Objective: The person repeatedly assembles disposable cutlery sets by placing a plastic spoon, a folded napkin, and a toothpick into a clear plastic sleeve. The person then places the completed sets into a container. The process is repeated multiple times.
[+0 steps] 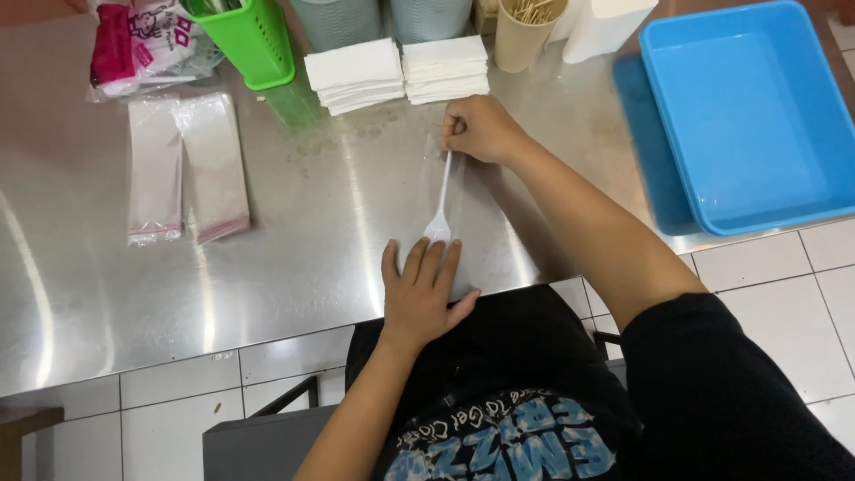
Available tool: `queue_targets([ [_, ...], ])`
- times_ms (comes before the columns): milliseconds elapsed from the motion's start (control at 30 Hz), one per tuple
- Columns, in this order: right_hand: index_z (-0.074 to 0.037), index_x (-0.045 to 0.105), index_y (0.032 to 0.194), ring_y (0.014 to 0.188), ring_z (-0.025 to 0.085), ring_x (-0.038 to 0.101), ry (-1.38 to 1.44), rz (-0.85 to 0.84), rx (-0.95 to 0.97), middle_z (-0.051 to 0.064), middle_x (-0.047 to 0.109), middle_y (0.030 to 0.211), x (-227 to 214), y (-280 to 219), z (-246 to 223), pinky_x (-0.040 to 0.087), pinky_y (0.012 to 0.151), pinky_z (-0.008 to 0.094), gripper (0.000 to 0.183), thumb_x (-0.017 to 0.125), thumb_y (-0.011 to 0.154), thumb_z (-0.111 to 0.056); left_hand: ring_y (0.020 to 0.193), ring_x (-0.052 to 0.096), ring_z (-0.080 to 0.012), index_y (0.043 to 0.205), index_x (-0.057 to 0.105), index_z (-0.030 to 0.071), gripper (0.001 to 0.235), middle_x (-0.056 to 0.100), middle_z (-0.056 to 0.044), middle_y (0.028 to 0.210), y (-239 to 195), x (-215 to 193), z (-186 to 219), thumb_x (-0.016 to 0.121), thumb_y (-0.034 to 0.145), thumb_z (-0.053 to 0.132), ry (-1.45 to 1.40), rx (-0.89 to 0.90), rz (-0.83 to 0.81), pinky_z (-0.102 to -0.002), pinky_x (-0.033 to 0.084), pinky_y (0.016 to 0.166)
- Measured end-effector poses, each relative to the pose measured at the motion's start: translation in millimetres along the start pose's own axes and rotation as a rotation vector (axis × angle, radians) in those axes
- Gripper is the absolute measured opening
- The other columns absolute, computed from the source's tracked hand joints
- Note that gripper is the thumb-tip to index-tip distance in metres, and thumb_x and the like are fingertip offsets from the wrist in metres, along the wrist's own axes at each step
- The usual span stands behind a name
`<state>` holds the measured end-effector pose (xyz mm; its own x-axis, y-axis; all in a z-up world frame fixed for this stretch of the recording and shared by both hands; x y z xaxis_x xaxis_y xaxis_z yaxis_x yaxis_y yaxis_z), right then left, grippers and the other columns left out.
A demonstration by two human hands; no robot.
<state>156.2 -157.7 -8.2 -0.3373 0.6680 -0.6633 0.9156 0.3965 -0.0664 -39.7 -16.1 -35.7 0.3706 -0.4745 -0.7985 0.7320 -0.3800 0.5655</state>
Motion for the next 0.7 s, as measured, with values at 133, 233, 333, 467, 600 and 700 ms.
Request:
queue_targets([
  [133,-0.004,0.063,0.083,0.064,0.018,0.059,0.054,0.038,0.06,0.011,0.062,0.069,-2,-20,2,0.047,0.057,0.029,0.007,0.065,0.076,-0.004,0.099,0.049,-0.0273,0.104,0.061,0.006,0.046,0.054,-0.01,0.092,7,-1,-17,0.058,0.079,0.045,0.012,-0.044,-0.008,-0.06,0.021,0.097],
  [233,-0.002,0.057,0.1,0.066,0.018,0.059,0.188,0.038,0.115,0.013,0.063,0.075,-2,-30,4,0.047,0.061,0.03,0.026,0.066,0.076,-0.006,0.093,0.048,-0.0252,0.101,0.062,0.007,0.044,0.05,-0.007,0.088,11,3,-25,0.06,0.077,0.045,-0.051,-0.038,-0.048,-0.053,0.032,0.094],
  [333,-0.003,0.054,0.105,0.068,0.017,0.057,0.202,0.045,0.07,0.013,0.065,0.078,0,-29,6,0.045,0.062,0.028,0.032,0.067,0.076,-0.006,0.088,0.05,-0.0229,0.101,0.062,0.008,0.045,0.053,-0.007,0.089,21,2,-24,0.06,0.078,0.046,-0.205,0.014,-0.113,-0.045,0.036,0.091],
  [467,-0.006,0.055,0.103,0.066,0.017,0.056,0.181,-0.004,-0.036,0.01,0.067,0.077,8,-22,9,0.044,0.062,0.028,0.031,0.068,0.074,-0.008,0.101,0.051,-0.023,0.103,0.062,0.01,0.045,0.059,-0.008,0.1,39,-3,-25,0.059,0.077,0.047,-0.289,0.068,-0.159,-0.043,0.032,0.092],
  [600,-0.006,0.055,0.102,0.066,0.017,0.056,0.169,-0.063,-0.092,0.01,0.068,0.078,10,-16,7,0.044,0.063,0.028,0.03,0.067,0.074,-0.006,0.108,0.052,-0.0252,0.105,0.061,0.009,0.045,0.062,-0.009,0.106,49,5,-39,0.057,0.078,0.045,-0.456,0.098,-0.281,-0.042,0.036,0.092],
  [700,-0.006,0.055,0.106,0.07,0.018,0.057,0.213,-0.048,-0.096,0.011,0.068,0.082,7,-18,3,0.045,0.067,0.029,0.035,0.067,0.074,-0.006,0.106,0.054,-0.0255,0.103,0.063,0.009,0.038,0.063,-0.009,0.105,52,7,-48,0.058,0.079,0.038,-0.492,0.153,-0.254,-0.04,0.039,0.089],
])
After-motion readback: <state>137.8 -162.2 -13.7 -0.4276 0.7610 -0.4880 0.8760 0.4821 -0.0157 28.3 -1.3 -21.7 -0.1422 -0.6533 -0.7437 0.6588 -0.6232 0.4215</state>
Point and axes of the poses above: each hand's wrist, its own y-axis towards the middle knuckle, its own x-axis out of the palm, z = x × y, the point moved 2 cm from there along y, towards the middle knuckle
